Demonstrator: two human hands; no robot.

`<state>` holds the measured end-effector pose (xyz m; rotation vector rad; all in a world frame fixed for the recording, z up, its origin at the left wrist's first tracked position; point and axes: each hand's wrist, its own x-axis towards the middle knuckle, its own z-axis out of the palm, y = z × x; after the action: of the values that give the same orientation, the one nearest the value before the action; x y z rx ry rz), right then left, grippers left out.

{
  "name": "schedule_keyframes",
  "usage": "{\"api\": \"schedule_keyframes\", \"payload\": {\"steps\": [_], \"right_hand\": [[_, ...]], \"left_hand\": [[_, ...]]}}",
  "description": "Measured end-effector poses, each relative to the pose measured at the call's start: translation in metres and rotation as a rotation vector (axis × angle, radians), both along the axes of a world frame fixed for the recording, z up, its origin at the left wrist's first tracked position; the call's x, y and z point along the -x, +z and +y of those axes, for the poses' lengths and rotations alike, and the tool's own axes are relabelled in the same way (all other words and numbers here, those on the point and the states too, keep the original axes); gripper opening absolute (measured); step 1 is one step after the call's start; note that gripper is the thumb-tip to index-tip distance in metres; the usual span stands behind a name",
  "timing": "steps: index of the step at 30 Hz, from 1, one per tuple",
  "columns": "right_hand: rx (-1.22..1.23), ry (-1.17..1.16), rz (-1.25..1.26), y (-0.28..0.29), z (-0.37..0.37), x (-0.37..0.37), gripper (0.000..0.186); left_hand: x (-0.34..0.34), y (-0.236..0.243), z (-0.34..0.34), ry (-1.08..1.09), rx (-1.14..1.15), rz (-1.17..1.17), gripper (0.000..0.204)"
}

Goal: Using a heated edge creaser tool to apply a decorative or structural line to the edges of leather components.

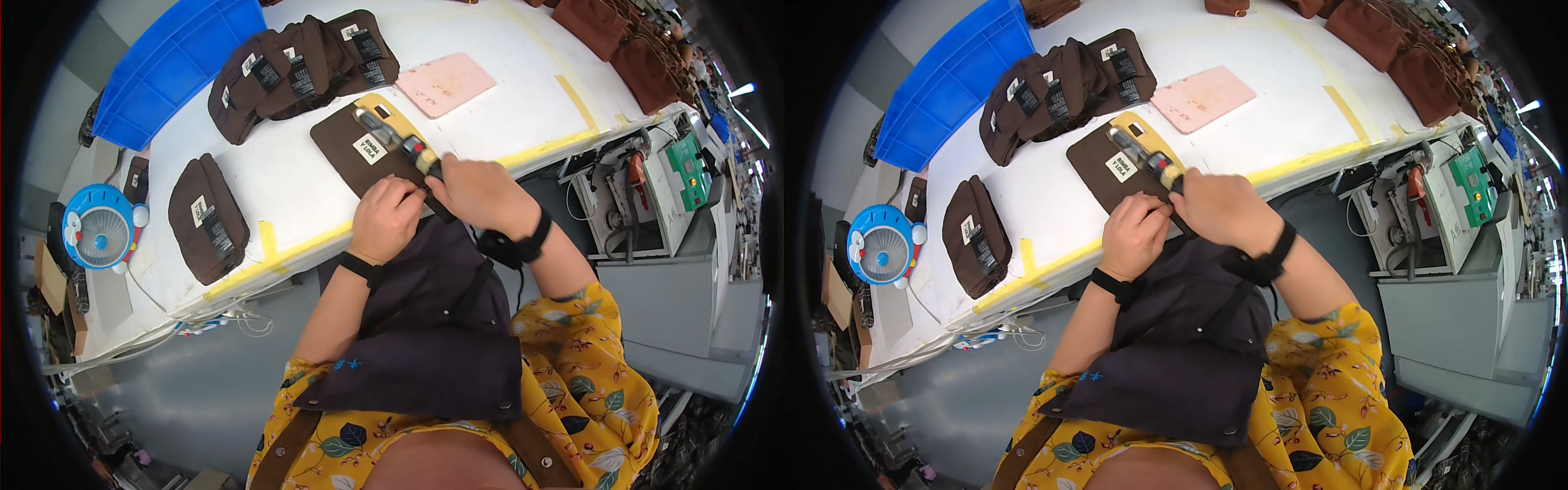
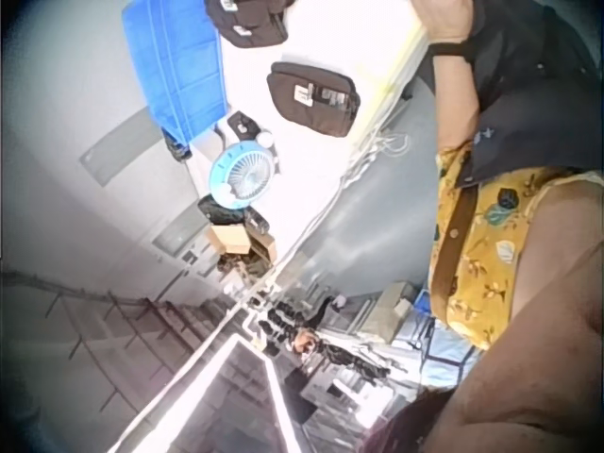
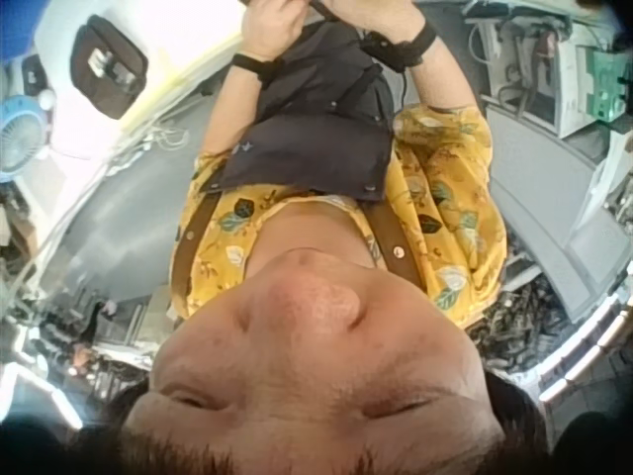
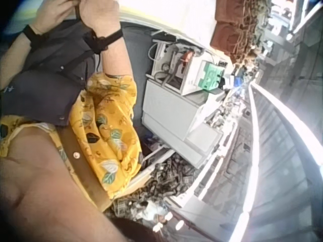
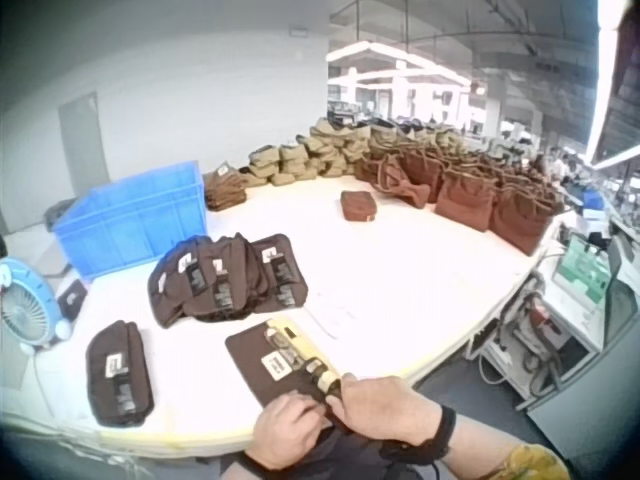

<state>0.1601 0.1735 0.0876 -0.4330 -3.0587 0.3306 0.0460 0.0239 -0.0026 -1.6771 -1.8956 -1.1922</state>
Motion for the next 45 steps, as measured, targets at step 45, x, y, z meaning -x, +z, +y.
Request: {"api": "schedule_keyframes", "payload": {"steps": [45], "right_hand": [[-0.061, 0.010, -0.121, 0.035, -0.018, -0.088, 0.034]], "left_hand": [[0.001, 0.000, 0.001, -0.010, -0.019, -0.012, 0.015]]}}
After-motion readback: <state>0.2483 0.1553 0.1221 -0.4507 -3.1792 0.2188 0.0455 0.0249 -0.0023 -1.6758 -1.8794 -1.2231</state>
